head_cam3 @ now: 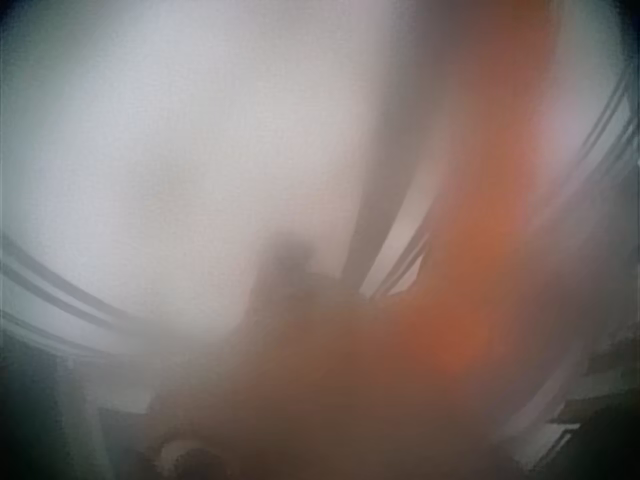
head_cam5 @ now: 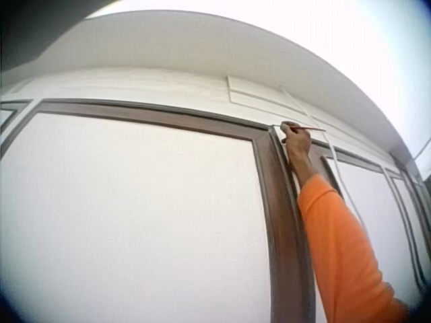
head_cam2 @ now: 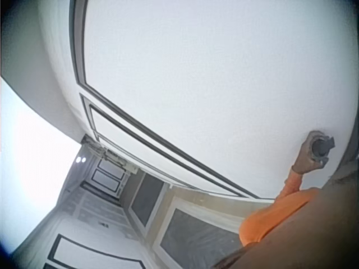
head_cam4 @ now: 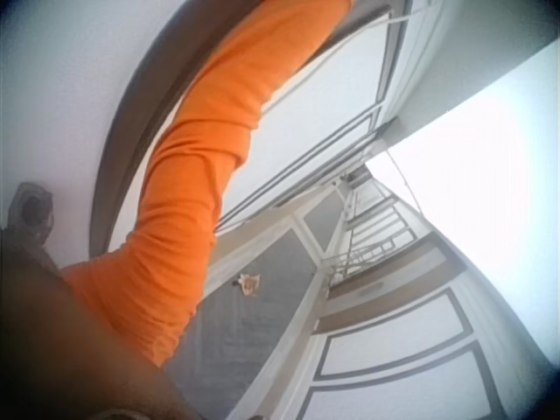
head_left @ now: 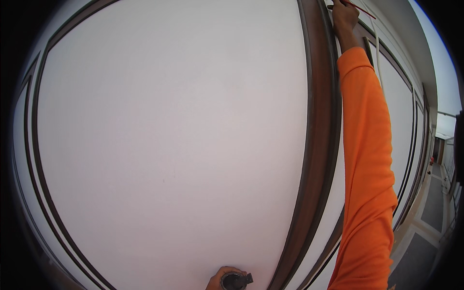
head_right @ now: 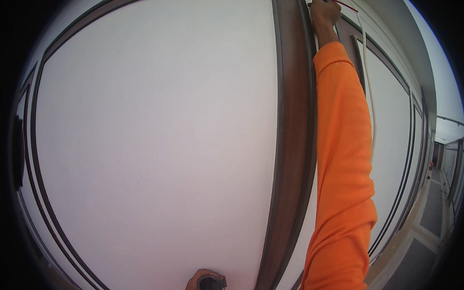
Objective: The person paints dark curved lines on a white ceiling using a small brush and a paint can. They repeatedly dip the brush into the can and apply paint along the ceiling's decorative trim.
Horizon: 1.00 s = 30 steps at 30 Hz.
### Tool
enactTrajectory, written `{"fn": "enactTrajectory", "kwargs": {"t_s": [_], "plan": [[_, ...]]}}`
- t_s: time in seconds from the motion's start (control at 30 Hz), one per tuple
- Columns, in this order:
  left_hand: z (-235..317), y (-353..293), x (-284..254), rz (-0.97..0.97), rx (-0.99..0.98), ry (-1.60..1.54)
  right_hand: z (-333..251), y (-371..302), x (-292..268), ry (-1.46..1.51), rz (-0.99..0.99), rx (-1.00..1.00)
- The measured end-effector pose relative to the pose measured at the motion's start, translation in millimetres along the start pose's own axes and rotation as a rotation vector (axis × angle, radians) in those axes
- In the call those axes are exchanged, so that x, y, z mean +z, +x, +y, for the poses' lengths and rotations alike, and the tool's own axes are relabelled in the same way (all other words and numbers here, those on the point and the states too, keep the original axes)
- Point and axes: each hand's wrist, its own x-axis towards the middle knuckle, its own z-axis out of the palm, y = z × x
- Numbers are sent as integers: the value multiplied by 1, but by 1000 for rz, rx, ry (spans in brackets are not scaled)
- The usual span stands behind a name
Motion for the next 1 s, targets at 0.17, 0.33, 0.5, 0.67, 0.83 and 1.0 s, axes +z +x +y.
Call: {"fn": "enactTrajectory", "kwargs": {"t_s": [0.17,0.33,0.5,0.67,0.83,1.0], "plan": [[9,4,2,-18,-54,-43,12,16,-3,-129,7,13],[14,6,1,-16,-26,-36,9,3,-8,-41,47,23],[14,8,3,-9,-35,-20,-5,-2,-4,-35,-15,3],[15,5,1,-10,-15,-16,4,6,-10,-77,43,47],[20,4,2,10,-39,10,-6,-3,-7,65,27,42],[13,-3,1,12,-13,9,-14,-3,-1,-23,-23,72]]}}
